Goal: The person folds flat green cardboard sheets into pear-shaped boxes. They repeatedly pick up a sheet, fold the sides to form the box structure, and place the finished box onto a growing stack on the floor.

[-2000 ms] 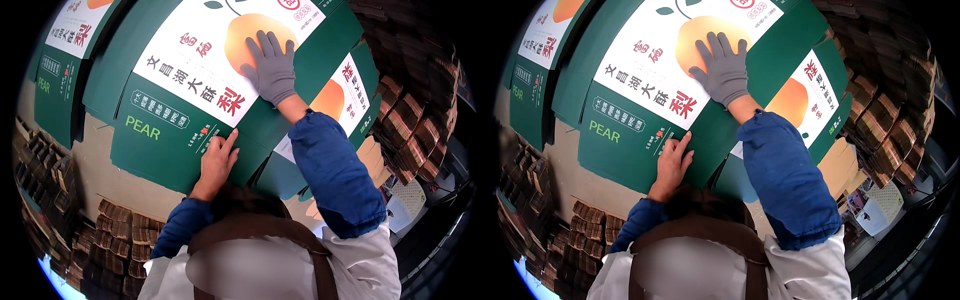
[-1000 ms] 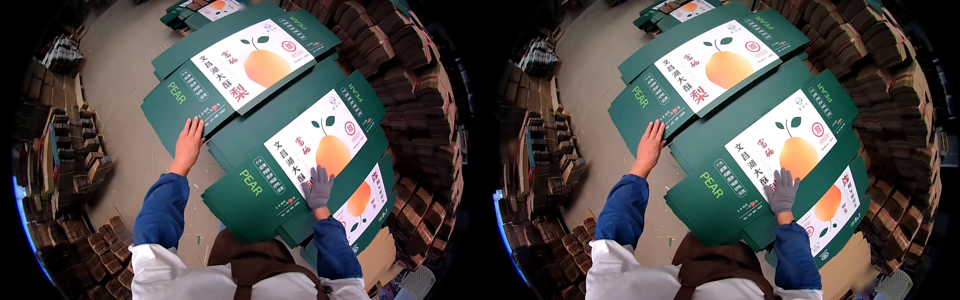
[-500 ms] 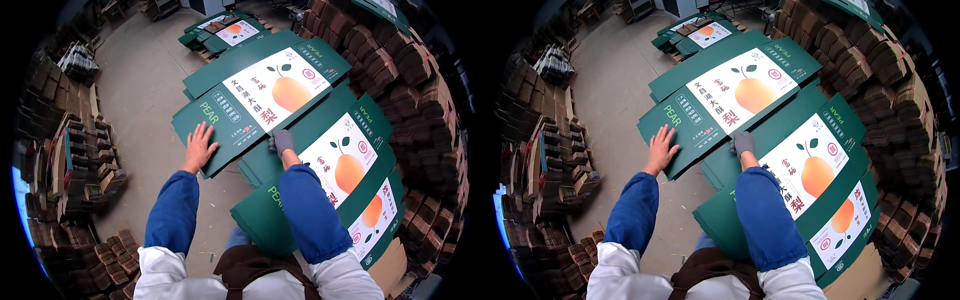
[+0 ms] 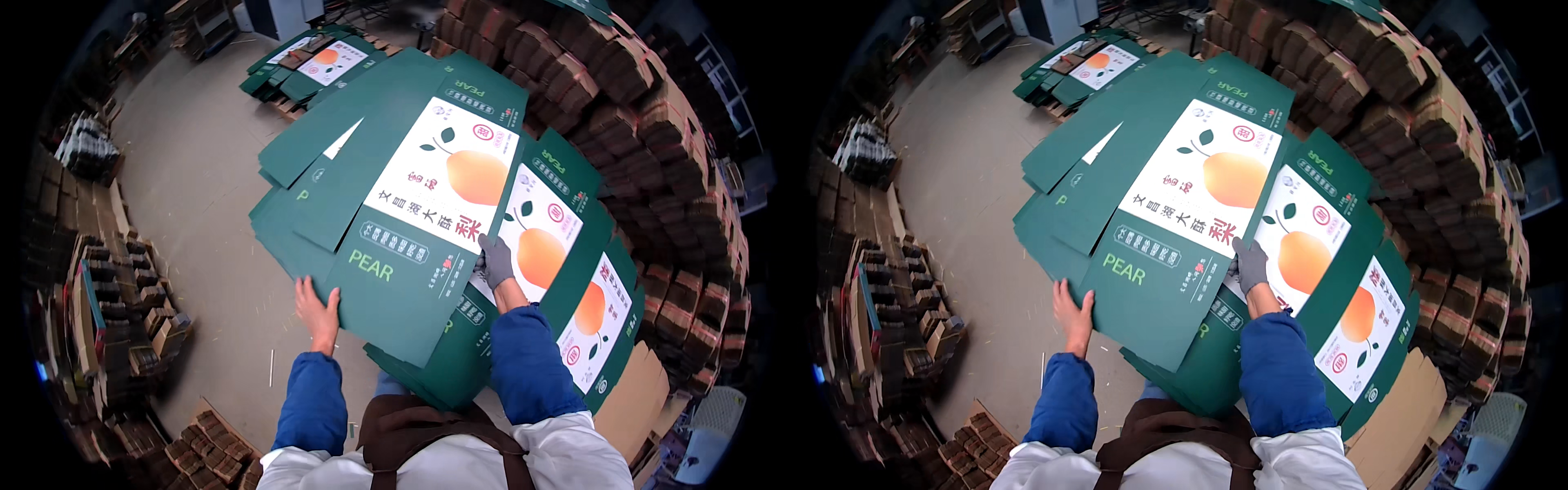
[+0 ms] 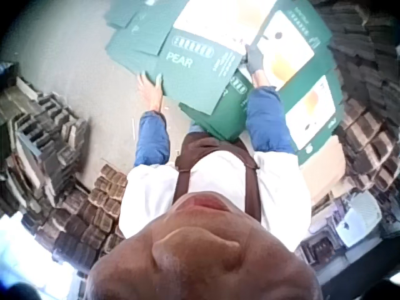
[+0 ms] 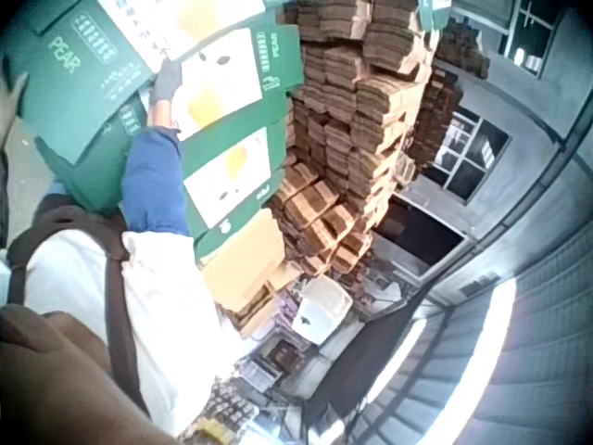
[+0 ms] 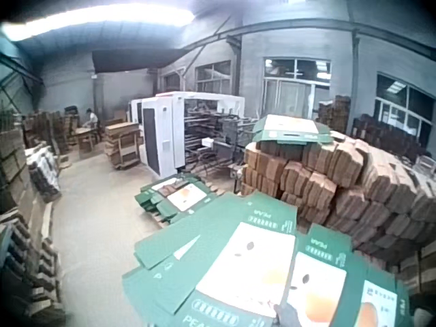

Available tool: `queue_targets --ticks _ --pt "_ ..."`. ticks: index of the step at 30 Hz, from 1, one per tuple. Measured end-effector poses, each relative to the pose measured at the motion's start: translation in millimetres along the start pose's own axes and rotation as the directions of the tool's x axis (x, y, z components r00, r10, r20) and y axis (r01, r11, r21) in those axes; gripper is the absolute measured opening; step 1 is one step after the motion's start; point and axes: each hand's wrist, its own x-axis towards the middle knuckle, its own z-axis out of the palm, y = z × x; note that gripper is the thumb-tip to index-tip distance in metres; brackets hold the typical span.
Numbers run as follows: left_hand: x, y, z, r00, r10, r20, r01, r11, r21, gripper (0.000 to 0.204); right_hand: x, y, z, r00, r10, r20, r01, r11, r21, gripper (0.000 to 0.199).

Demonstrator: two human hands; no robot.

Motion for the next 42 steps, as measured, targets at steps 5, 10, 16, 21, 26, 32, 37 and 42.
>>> queue_targets --ticks 5,10,16,21,26,32,37,42 --pt "-91 12 -1 0.88 -0.296 0.371 0.433 0.819 -0.376 0.043 -118 52 -150 0.96 0.16 -0.23 -0.194 0.972 -0.135 0.023" --pt "-136 55 23 0.807 -0.162 0.568 0.418 0.836 -0.355 0.024 -170 84 -220 0.894 0.246 -0.375 -0.257 0.966 0.022 0.024" --pt "-145 65 31 0.764 -0.056 0.643 0.255 0.941 -0.221 0.023 -169 81 -238 0.9 0.176 -0.399 -0.208 0.978 -0.037 0.024" --pt "-128 36 45 0.816 -0.064 0.575 0.254 0.932 -0.257 0.02 -129 74 -207 0.926 0.129 -0.356 -0.175 0.979 -0.102 0.03" --pt "-109 28 48 0.864 -0.06 0.499 0.239 0.922 -0.304 0.021 -107 86 -192 0.937 0.124 -0.326 -0.168 0.98 -0.111 0.031" --pt "-96 19 68 0.917 -0.019 0.399 0.128 0.96 -0.248 0.023 -112 71 -198 0.941 0.254 -0.224 -0.297 0.938 -0.181 0.044" --pt "-101 22 57 0.958 0.182 0.22 -0.228 0.952 0.203 0.035 -191 82 -297 0.934 -0.126 -0.334 -0.096 0.813 -0.574 0.047" --pt "-178 141 65 0.72 0.613 0.325 -0.673 0.731 0.114 0.04 -345 213 -535 0.475 -0.396 -0.786 -0.496 0.618 -0.611 0.047"
